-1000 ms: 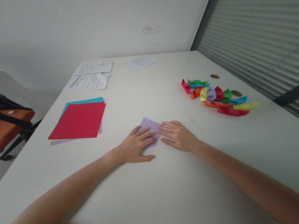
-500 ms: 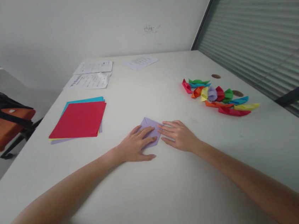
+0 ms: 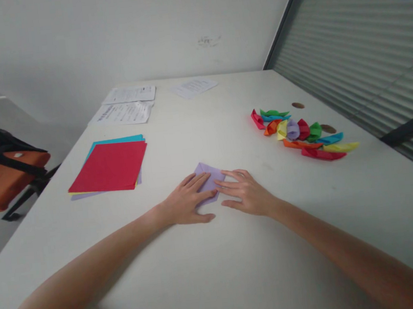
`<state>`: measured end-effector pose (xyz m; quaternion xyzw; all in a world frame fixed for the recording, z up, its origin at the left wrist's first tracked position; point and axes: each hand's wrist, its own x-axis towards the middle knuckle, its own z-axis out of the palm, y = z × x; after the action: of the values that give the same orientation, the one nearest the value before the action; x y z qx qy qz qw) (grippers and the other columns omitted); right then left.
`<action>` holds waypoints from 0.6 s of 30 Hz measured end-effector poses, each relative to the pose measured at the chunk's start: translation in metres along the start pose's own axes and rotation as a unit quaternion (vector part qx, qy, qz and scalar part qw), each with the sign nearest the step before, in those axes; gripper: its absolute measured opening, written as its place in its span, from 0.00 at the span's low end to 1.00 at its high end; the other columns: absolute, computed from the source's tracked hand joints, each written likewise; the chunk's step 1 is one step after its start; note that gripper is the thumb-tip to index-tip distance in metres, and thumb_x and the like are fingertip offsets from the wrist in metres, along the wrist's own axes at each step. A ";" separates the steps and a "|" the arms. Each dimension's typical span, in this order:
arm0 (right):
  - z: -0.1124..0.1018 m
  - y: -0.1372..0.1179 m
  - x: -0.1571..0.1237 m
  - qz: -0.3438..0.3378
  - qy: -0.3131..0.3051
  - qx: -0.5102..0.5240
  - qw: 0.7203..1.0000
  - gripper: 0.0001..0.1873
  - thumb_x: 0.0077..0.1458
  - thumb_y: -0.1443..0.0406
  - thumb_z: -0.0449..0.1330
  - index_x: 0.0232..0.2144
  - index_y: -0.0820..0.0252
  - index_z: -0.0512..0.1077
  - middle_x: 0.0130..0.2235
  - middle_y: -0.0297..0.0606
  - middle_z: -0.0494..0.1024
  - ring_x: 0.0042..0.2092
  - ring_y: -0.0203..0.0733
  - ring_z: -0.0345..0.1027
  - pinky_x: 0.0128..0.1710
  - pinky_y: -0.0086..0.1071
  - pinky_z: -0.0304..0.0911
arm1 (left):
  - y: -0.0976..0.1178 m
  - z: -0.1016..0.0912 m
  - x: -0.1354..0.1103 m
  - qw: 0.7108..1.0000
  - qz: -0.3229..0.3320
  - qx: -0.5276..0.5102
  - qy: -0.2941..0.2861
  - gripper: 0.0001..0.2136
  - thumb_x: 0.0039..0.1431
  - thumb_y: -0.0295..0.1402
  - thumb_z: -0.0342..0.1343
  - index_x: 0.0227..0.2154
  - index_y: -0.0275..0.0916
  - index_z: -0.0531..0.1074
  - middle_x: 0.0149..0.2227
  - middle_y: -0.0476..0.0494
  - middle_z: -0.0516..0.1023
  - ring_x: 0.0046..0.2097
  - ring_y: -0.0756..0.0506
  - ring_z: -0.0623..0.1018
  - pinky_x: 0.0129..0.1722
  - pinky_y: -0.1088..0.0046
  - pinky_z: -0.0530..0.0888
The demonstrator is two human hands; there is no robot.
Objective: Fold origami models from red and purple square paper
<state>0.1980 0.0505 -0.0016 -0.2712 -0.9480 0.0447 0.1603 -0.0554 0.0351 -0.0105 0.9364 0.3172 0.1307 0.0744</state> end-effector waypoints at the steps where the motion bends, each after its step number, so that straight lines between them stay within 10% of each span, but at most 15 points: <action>1: 0.000 0.000 -0.001 0.003 0.000 0.007 1.000 0.23 0.62 0.54 0.55 0.53 0.60 0.72 0.57 0.43 0.73 0.64 0.54 0.55 0.57 0.53 0.53 | 0.000 0.001 0.000 1.000 0.000 0.001 0.002 0.31 0.55 0.54 0.55 0.57 0.41 0.67 0.68 0.29 0.50 0.68 0.32 0.55 0.65 0.51 0.53; 18: 0.004 0.005 -0.006 0.012 0.014 0.006 1.000 0.18 0.62 0.55 0.56 0.50 0.53 0.74 0.55 0.38 0.75 0.63 0.55 0.57 0.58 0.55 0.50 | -0.001 0.001 0.000 0.999 0.037 -0.006 0.003 0.24 0.58 0.51 0.54 0.53 0.46 0.70 0.69 0.35 0.47 0.68 0.32 0.52 0.64 0.48 0.51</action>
<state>0.2046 0.0515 -0.0080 -0.2818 -0.9422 0.0482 0.1749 -0.0555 0.0365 -0.0117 0.9468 0.2813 0.1381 0.0737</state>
